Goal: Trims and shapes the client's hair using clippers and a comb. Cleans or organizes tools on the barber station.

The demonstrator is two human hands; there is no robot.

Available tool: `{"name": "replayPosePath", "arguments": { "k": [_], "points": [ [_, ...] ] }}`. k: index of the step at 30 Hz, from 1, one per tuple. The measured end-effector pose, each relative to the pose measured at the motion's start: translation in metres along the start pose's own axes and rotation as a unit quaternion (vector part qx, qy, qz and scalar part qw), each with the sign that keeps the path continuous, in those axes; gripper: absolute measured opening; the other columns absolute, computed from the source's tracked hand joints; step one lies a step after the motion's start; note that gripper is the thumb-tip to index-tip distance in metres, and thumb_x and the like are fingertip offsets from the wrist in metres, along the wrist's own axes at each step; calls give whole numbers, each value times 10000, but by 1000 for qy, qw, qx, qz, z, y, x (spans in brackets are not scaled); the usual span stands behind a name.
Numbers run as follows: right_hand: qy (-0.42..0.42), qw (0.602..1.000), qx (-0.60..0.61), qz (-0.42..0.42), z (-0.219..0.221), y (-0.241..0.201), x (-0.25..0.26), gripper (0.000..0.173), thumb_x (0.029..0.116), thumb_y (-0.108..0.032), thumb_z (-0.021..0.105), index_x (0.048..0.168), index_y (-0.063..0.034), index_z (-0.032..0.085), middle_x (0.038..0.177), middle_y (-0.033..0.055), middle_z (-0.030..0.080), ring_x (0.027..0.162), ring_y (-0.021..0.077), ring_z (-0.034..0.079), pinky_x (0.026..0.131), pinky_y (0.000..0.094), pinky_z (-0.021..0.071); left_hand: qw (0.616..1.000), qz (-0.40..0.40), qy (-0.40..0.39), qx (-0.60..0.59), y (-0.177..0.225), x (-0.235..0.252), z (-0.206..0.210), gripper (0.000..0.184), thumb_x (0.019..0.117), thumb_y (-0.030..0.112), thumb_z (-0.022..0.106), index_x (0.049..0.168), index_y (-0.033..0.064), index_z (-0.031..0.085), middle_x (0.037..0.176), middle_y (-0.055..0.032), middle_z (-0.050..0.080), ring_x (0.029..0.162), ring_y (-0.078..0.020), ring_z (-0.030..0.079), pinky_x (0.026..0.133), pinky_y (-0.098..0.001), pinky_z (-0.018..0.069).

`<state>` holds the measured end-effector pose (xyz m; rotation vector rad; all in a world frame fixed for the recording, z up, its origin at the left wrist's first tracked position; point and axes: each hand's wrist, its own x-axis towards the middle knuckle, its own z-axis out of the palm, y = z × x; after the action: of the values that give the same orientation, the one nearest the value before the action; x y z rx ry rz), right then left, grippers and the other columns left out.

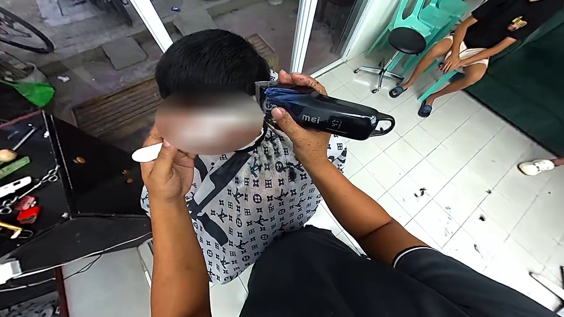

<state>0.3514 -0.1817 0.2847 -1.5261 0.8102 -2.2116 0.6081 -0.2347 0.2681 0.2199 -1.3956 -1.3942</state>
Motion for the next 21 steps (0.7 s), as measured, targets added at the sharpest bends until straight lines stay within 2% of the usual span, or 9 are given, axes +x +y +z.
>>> {"name": "replayPosePath", "arguments": {
  "k": [5,8,10,14,16,21],
  "points": [
    [3,1000,6,7,6,-2,-1,558,829,-5,781,1305,116,516,1287,199,657,1244,234,630,1099,395,504,1000,17,-6,-5,4,5,1,380,1043,286,579,1414,204,585,1304,-34,703,1039,-147,724,883,-289,598],
    [-46,999,24,4,22,-6,-6,595,825,-31,802,1318,126,508,1320,200,636,1257,213,615,1104,380,498,1000,16,4,-8,4,2,2,376,1036,282,593,1405,207,593,1292,-28,707,1041,-145,720,888,-287,594],
    [-75,997,22,-7,25,-9,-6,610,832,-40,811,1322,156,506,1322,220,631,1256,216,615,1106,374,492,1000,-10,15,19,5,-6,-2,359,1052,288,550,1403,218,588,1277,-1,710,1037,-131,719,898,-268,590],
    [-25,1000,11,2,7,-9,12,543,816,-28,809,1268,121,548,1277,189,670,1225,216,645,1088,384,516,995,-53,0,90,12,-12,-9,350,1058,282,518,1383,182,604,1248,5,725,947,-111,734,790,-233,604],
    [0,1000,-1,12,-1,-7,18,536,818,-21,800,1260,137,540,1250,202,675,1206,231,654,1081,395,520,996,-30,-5,87,12,-5,-3,359,1061,278,511,1394,170,586,1265,1,714,935,-109,728,774,-234,602],
    [25,999,12,22,-5,-4,24,520,831,25,774,1274,142,528,1230,217,683,1195,248,663,1070,391,528,996,55,-12,63,15,19,14,412,1071,248,509,1467,134,494,1311,-22,700,1023,-137,730,832,-278,611]
  ]
}}
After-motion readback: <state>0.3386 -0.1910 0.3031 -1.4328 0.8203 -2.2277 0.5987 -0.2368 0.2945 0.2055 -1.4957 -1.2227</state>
